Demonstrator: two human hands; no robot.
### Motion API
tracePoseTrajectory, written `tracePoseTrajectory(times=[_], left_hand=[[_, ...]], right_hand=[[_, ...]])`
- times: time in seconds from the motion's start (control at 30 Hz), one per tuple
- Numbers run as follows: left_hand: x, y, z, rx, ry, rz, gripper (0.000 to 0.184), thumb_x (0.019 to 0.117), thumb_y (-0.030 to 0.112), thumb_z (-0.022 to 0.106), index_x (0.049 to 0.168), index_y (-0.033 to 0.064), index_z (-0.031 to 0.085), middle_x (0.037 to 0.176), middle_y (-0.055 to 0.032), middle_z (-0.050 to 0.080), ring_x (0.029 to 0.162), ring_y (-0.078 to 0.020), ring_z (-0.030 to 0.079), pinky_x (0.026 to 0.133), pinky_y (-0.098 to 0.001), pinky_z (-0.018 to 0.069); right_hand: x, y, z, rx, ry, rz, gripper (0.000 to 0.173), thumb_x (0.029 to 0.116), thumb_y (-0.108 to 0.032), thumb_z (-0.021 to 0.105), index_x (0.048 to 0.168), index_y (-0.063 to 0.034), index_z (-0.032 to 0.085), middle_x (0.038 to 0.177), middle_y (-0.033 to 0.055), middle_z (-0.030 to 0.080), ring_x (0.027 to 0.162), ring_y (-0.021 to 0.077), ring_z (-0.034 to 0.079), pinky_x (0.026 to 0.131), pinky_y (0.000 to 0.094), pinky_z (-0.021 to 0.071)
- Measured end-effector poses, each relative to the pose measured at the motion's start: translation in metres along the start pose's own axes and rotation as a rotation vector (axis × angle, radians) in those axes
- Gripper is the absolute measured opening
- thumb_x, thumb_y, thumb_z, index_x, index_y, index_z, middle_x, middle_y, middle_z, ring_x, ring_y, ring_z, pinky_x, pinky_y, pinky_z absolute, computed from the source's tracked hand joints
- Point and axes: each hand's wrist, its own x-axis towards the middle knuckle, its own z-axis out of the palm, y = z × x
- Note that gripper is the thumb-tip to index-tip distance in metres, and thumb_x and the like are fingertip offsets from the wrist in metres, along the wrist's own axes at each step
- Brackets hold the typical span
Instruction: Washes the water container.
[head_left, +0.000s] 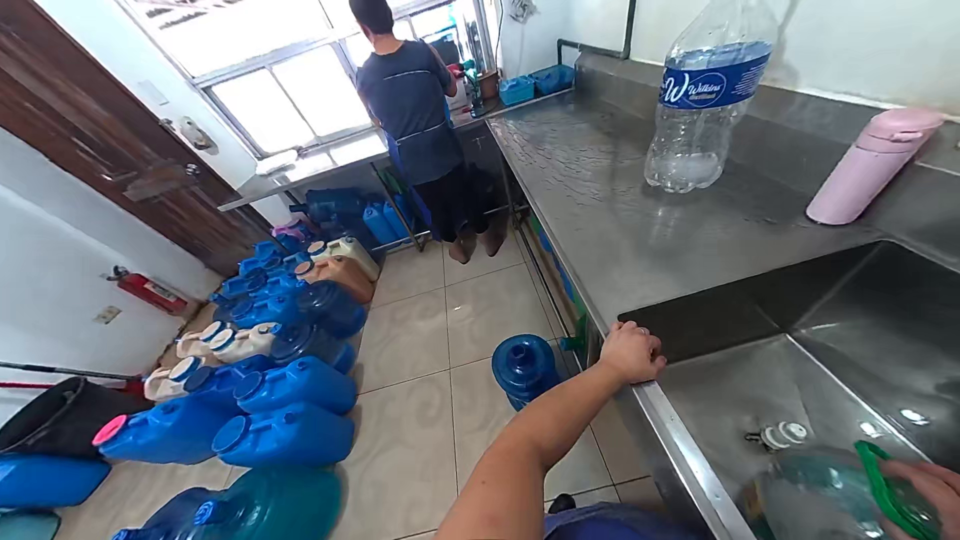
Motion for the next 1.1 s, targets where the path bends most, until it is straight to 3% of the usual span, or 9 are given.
tracePoseTrajectory(times=[0.17, 0.23, 0.3, 0.4, 0.47, 0.53, 0.67, 0.8, 1.1], left_hand=[[-0.001, 0.002, 0.000, 0.011, -0.004, -0.004, 0.033, 0.1027, 0.025, 0.053, 0.111, -0.0021, 0.071, 0.120, -0.0212, 0.067, 0.126, -0.0355, 0.054, 0.113, -0.0521, 0.0298], [0.000, 0.002, 0.000, 0.011, -0.008, -0.004, 0.033, 0.1028, 0.024, 0.053, 0.111, -0.0016, 0.071, 0.120, -0.0208, 0.067, 0.126, -0.0350, 0.054, 0.113, -0.0519, 0.0298], [0.000, 0.001, 0.001, 0.016, -0.014, -0.008, 0.033, 0.1030, 0.024, 0.052, 0.112, -0.0017, 0.071, 0.120, -0.0206, 0.067, 0.126, -0.0351, 0.054, 0.113, -0.0517, 0.0298], [-0.001, 0.002, 0.001, -0.002, 0.009, -0.008, 0.032, 0.1019, 0.023, 0.054, 0.110, -0.0026, 0.072, 0.119, -0.0213, 0.067, 0.126, -0.0357, 0.055, 0.113, -0.0525, 0.0301], [-0.002, 0.003, 0.000, -0.009, 0.014, -0.006, 0.032, 0.1018, 0.023, 0.054, 0.109, -0.0030, 0.072, 0.118, -0.0216, 0.067, 0.125, -0.0359, 0.055, 0.113, -0.0526, 0.0302], [-0.002, 0.003, 0.000, -0.002, -0.001, -0.013, 0.032, 0.1023, 0.023, 0.054, 0.110, -0.0027, 0.071, 0.119, -0.0213, 0.067, 0.126, -0.0355, 0.054, 0.113, -0.0521, 0.0298], [-0.001, 0.003, 0.000, 0.021, -0.014, -0.016, 0.032, 0.1025, 0.023, 0.053, 0.111, -0.0021, 0.071, 0.119, -0.0209, 0.067, 0.125, -0.0352, 0.054, 0.113, -0.0516, 0.0298], [-0.001, 0.003, 0.001, 0.030, -0.024, -0.020, 0.032, 0.1024, 0.024, 0.053, 0.111, -0.0019, 0.071, 0.119, -0.0210, 0.066, 0.125, -0.0355, 0.054, 0.112, -0.0518, 0.0299], [-0.002, 0.003, -0.001, 0.037, -0.024, -0.014, 0.033, 0.1026, 0.023, 0.052, 0.110, -0.0022, 0.071, 0.118, -0.0210, 0.066, 0.124, -0.0354, 0.054, 0.111, -0.0519, 0.0300]], right_hand=[[-0.007, -0.001, 0.041, 0.099, 0.361, -0.081, 0.047, 0.0806, -0.007, 0.074, 0.120, 0.0161, 0.062, 0.130, 0.0452, 0.051, 0.125, 0.0606, 0.049, 0.107, 0.0632, 0.0391], [-0.005, -0.003, 0.037, 0.129, 0.297, -0.098, 0.054, 0.0761, -0.010, 0.079, 0.120, 0.0162, 0.061, 0.131, 0.0461, 0.049, 0.124, 0.0620, 0.048, 0.104, 0.0671, 0.0385], [-0.002, -0.010, 0.014, 0.149, 0.062, -0.056, 0.072, 0.0749, -0.019, 0.086, 0.129, 0.0162, 0.055, 0.140, 0.0460, 0.040, 0.130, 0.0614, 0.042, 0.106, 0.0688, 0.0366], [0.012, -0.017, -0.007, 0.191, -0.068, 0.012, 0.055, 0.0915, -0.022, 0.072, 0.125, 0.0189, 0.057, 0.140, 0.0465, 0.040, 0.131, 0.0590, 0.042, 0.108, 0.0650, 0.0362], [0.023, -0.014, 0.005, 0.208, 0.058, 0.024, 0.046, 0.1024, -0.024, 0.056, 0.114, 0.0199, 0.062, 0.131, 0.0458, 0.048, 0.125, 0.0588, 0.047, 0.106, 0.0661, 0.0368], [0.030, -0.016, 0.023, 0.249, 0.237, -0.017, 0.040, 0.1037, -0.017, 0.050, 0.106, 0.0211, 0.064, 0.123, 0.0446, 0.055, 0.120, 0.0588, 0.052, 0.105, 0.0661, 0.0376], [0.040, -0.022, 0.042, 0.296, 0.422, -0.102, 0.028, 0.0957, -0.004, 0.052, 0.094, 0.0205, 0.065, 0.112, 0.0418, 0.062, 0.110, 0.0566, 0.059, 0.099, 0.0640, 0.0421], [0.044, 0.000, 0.041, 0.309, 0.414, -0.256, 0.023, 0.0854, -0.002, 0.054, 0.083, 0.0189, 0.064, 0.105, 0.0397, 0.065, 0.104, 0.0526, 0.063, 0.094, 0.0586, 0.0472], [0.033, 0.005, 0.037, 0.347, 0.379, -0.231, 0.017, 0.0817, 0.004, 0.061, 0.084, 0.0203, 0.062, 0.107, 0.0405, 0.064, 0.107, 0.0488, 0.062, 0.097, 0.0513, 0.0478]])
